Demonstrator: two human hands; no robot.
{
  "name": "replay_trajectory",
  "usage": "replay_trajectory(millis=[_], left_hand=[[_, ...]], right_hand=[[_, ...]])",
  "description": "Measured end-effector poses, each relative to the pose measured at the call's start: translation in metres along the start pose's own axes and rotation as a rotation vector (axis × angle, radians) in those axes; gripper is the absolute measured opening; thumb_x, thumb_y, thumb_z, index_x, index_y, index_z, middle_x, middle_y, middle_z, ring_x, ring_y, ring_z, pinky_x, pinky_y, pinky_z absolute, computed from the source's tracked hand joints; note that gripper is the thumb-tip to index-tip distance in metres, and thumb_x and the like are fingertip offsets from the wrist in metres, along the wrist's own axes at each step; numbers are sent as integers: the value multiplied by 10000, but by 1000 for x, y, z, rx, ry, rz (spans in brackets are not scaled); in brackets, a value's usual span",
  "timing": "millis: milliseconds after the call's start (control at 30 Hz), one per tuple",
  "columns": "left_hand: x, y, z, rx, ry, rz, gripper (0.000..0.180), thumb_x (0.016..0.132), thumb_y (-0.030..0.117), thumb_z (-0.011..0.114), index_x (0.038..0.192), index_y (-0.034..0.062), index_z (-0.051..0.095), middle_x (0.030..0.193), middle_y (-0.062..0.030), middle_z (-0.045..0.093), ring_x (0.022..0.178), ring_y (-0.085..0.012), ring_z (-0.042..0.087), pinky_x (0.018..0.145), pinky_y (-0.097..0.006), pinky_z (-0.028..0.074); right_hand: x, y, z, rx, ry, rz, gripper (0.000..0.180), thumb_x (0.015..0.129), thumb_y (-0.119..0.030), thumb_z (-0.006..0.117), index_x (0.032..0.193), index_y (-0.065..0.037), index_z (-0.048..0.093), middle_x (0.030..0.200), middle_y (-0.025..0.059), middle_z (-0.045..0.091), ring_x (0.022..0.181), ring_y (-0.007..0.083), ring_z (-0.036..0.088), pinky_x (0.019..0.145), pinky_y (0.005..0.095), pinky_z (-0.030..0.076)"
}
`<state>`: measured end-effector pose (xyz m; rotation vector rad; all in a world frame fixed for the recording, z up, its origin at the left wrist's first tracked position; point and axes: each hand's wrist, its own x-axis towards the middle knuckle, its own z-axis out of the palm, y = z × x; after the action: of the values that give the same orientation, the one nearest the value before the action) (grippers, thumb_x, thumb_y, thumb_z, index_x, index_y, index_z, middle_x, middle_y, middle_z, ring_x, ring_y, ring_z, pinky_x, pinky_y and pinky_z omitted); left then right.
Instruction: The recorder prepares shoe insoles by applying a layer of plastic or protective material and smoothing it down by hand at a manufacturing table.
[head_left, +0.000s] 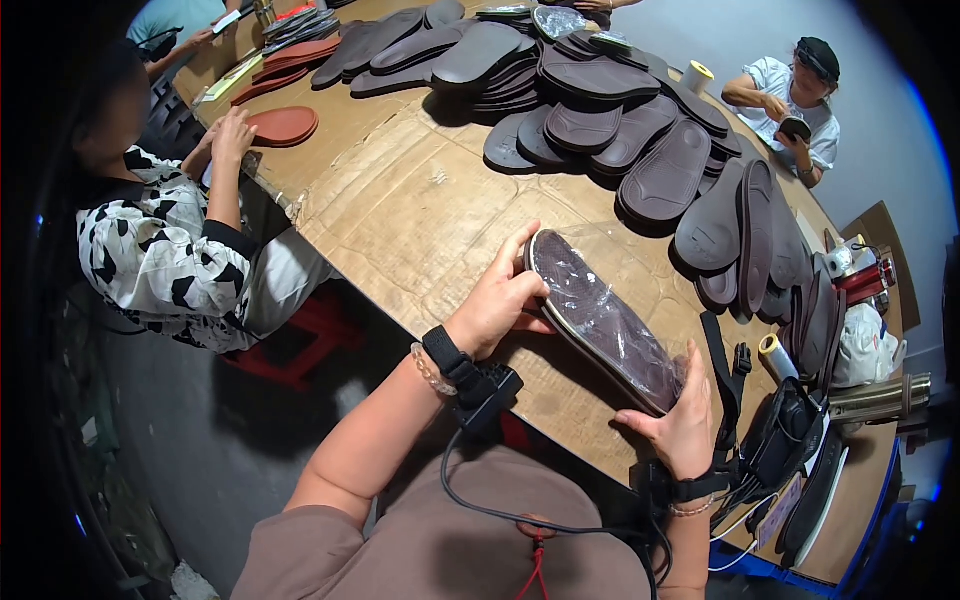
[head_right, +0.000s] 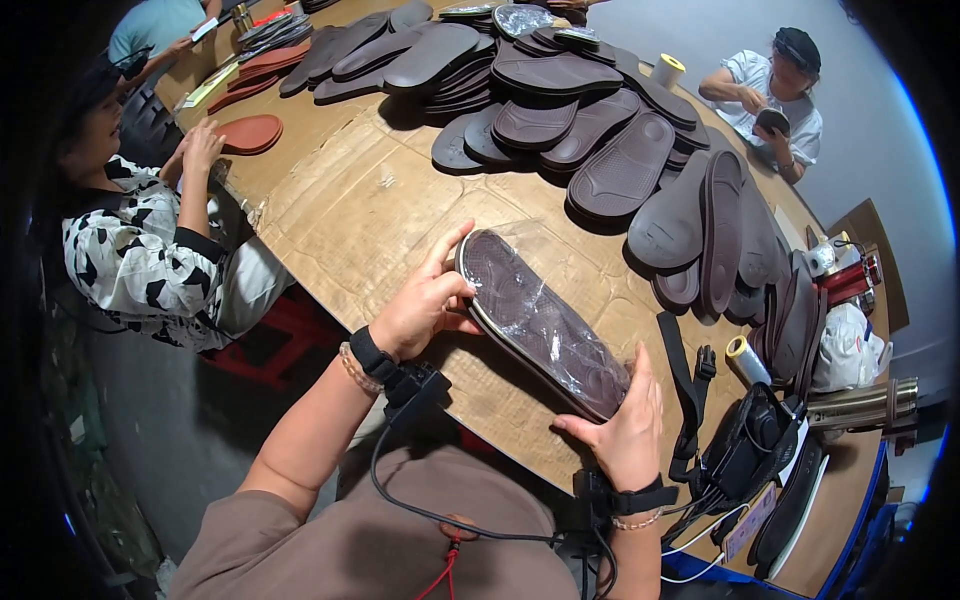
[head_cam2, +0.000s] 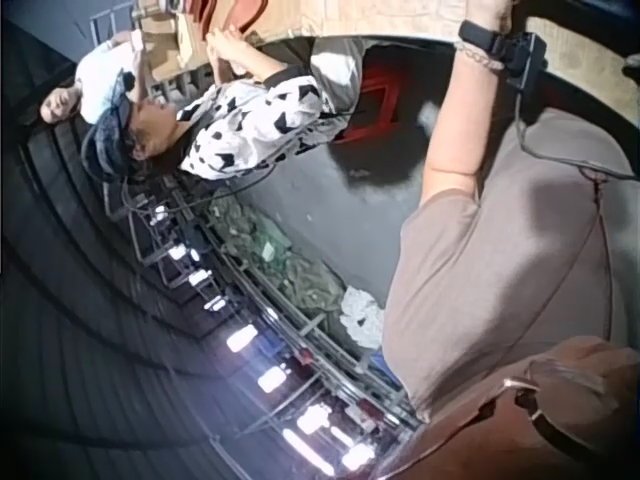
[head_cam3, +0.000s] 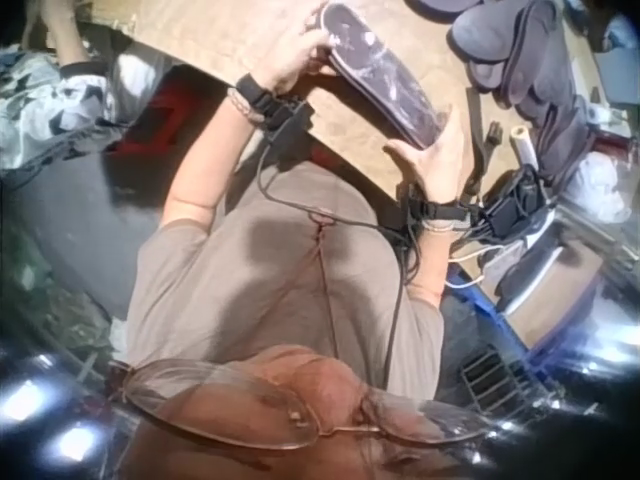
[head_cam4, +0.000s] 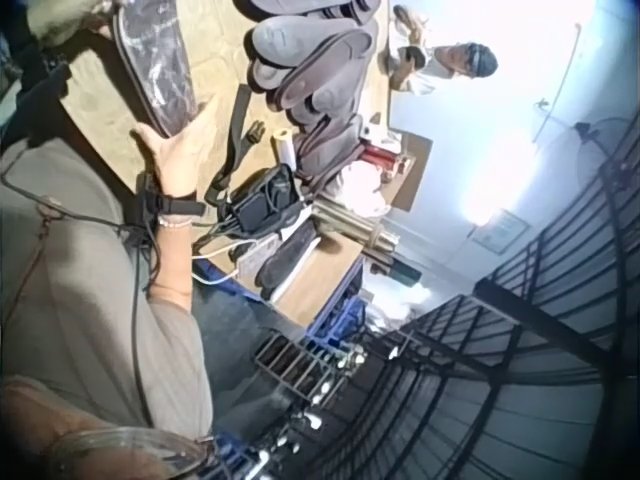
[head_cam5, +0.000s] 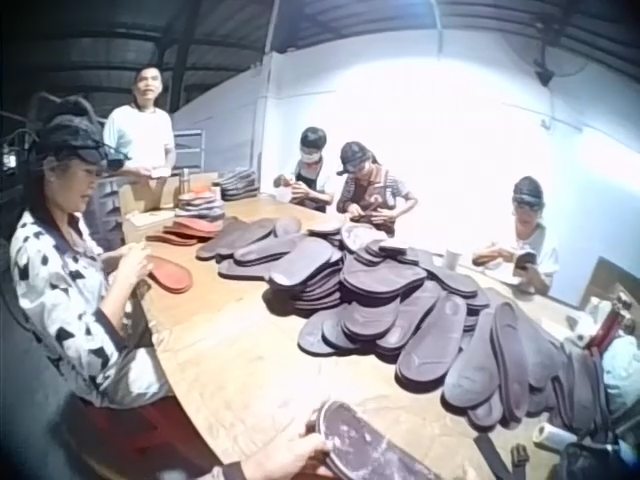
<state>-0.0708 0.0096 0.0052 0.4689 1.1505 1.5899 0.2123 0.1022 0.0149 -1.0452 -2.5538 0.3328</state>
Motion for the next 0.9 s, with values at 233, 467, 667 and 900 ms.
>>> replay_trajectory(millis=[233,467,667,900], left_hand=[[-1,-2,-2,67,-60,-20,859,950,75,594,1663,96,115,1177,-106,601,889,-141,664,736,-324,629],[-3,-12,3,856,87,304,1291,718,297,914,1619,-78,68,1386,-266,571,1237,-303,617,1085,-353,465],[-4,-14,8,863,15,364,1610,546,541,990,1553,-179,-39,1601,-416,167,1535,-466,222,1254,-427,263],[-9,-6,16,1006,51,352,1615,554,548,986,1555,-169,-57,1562,-424,181,1507,-512,235,1248,-467,277]], right_hand=[[1,11,8,406,25,214,1308,519,-308,1033,1573,-16,314,1240,227,627,1149,339,634,997,424,512],[-3,9,8,589,-35,297,1305,526,-329,1038,1569,-11,322,1208,203,630,1097,277,661,949,382,541],[-4,2,8,685,-45,367,1236,562,-238,1029,1563,-21,336,1176,168,638,1049,247,673,922,361,551],[-4,5,4,791,-62,387,1206,582,-213,1021,1563,-24,346,1169,155,646,1039,228,674,921,350,551]])
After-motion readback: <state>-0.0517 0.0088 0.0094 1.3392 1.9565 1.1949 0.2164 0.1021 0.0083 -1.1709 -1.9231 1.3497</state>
